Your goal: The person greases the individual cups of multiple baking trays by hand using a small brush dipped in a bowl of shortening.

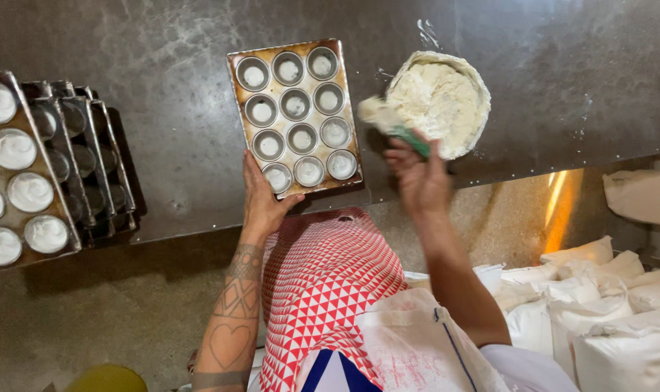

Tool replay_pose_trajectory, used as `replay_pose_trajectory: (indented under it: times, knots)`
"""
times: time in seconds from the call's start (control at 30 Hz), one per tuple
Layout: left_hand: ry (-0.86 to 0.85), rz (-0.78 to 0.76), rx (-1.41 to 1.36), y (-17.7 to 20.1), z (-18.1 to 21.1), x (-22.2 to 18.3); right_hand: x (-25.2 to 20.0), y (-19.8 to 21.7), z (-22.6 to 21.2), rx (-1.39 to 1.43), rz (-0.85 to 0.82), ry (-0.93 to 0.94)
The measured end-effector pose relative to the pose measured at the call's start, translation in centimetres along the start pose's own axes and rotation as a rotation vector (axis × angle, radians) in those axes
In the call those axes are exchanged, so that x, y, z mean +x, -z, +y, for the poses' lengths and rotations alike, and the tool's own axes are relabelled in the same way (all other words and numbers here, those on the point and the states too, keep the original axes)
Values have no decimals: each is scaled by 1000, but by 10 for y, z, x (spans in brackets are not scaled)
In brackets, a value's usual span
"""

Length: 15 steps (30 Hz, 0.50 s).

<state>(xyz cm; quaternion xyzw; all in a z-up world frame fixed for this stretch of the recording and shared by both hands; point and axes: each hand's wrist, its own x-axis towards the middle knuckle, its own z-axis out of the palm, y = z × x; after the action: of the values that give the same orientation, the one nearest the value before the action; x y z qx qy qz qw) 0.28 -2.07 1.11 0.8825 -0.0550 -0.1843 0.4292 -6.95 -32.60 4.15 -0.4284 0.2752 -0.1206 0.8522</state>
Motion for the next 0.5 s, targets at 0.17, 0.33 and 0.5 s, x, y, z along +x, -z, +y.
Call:
replay_pose_trajectory:
  times: [0.17, 0.33, 0.5]
  knots:
    - [-31, -15, -6, 0, -5, 1, 1, 57, -119, -719, 170, 479]
    - [-85, -1, 8, -1, -11, 1, 41, 77, -112, -1527, 243, 588]
    - [-60, -15, 65, -1, -13, 1, 42, 80, -96, -1205, 224, 268]
